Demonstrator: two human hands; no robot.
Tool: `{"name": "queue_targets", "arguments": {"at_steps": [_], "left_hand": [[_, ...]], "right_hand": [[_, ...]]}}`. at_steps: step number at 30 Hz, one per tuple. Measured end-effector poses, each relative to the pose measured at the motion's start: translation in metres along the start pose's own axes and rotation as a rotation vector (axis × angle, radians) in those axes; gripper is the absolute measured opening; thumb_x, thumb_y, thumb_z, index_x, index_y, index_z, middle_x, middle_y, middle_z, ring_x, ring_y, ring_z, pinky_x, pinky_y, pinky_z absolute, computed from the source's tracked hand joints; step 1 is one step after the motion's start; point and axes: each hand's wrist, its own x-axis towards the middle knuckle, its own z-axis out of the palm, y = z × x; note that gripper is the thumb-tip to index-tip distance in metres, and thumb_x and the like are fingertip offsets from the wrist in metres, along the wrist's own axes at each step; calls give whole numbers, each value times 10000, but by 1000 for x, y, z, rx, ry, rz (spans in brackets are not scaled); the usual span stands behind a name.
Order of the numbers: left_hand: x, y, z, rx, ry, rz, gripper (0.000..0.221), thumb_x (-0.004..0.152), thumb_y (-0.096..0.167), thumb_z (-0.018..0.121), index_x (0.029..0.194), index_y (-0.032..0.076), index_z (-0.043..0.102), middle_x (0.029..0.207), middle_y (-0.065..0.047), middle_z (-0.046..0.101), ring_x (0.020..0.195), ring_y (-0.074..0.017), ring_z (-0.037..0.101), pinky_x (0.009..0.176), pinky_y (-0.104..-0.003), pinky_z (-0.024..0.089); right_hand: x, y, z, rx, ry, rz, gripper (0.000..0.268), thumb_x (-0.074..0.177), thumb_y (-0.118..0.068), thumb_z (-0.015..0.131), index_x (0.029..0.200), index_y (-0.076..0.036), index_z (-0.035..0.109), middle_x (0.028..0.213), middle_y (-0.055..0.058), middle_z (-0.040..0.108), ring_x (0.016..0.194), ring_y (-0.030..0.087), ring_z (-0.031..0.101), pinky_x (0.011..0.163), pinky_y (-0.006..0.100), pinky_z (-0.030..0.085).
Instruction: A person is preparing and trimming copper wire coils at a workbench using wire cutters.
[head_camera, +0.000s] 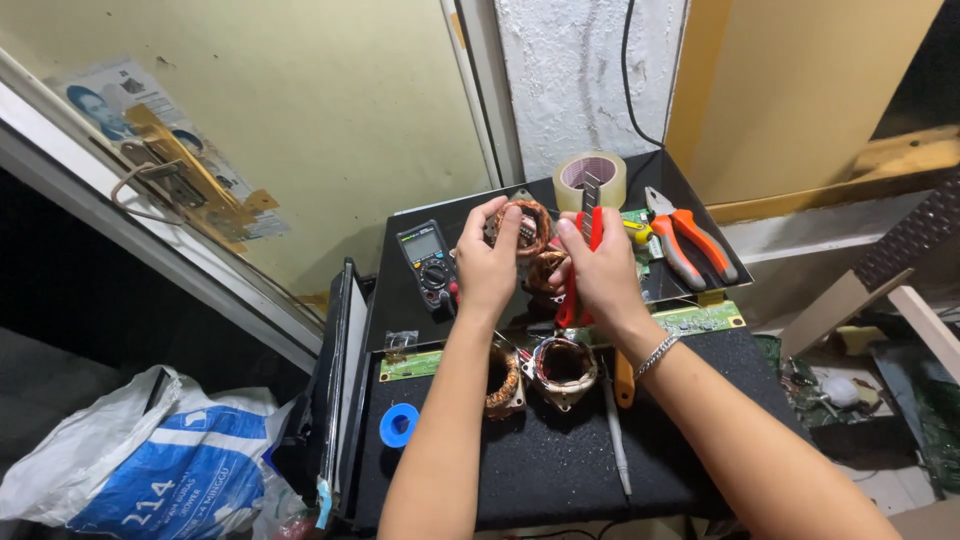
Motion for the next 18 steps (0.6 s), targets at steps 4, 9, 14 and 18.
{"name": "queue_targets", "arguments": {"at_steps": [4, 9, 14, 18], "left_hand": [[-1, -2, 1, -65, -119, 14, 497, 928, 468, 708, 1276, 118, 647, 1076, -129, 756, 1047, -280, 719, 909, -407, 570], [0, -5, 4, -275, -206, -70, 629, 922, 473, 730, 1338, 42, 539, 1072, -126, 741, 952, -185, 712, 831, -348, 599], [-8, 8, 10, -267, -358, -115, 558, 1009, 474, 582, 1325, 27, 478, 1034, -183, 713, 953, -243, 712, 805, -387, 603], [-12, 13, 5, -88, -218, -39, 460, 1004, 462, 566, 1282, 96, 577, 1104, -202, 699, 1111, -348, 683, 968, -469, 529]], "right_hand": [[7, 15, -4, 48, -61, -6, 416, 934, -163, 753, 1231, 26, 531, 805, 195, 689, 460, 257, 662, 356, 364, 564], [3, 7, 4, 155, -17, 41, 375, 941, -141, 740, 1232, 37, 583, 803, 181, 689, 513, 242, 674, 383, 346, 587], [3, 7, 3, 208, 79, -8, 330, 983, -154, 687, 1222, 6, 525, 685, 141, 637, 403, 222, 629, 340, 305, 535], [-4, 7, 7, 101, 25, -20, 336, 986, -152, 686, 1213, 30, 517, 672, 183, 639, 408, 258, 638, 349, 332, 545]]}}
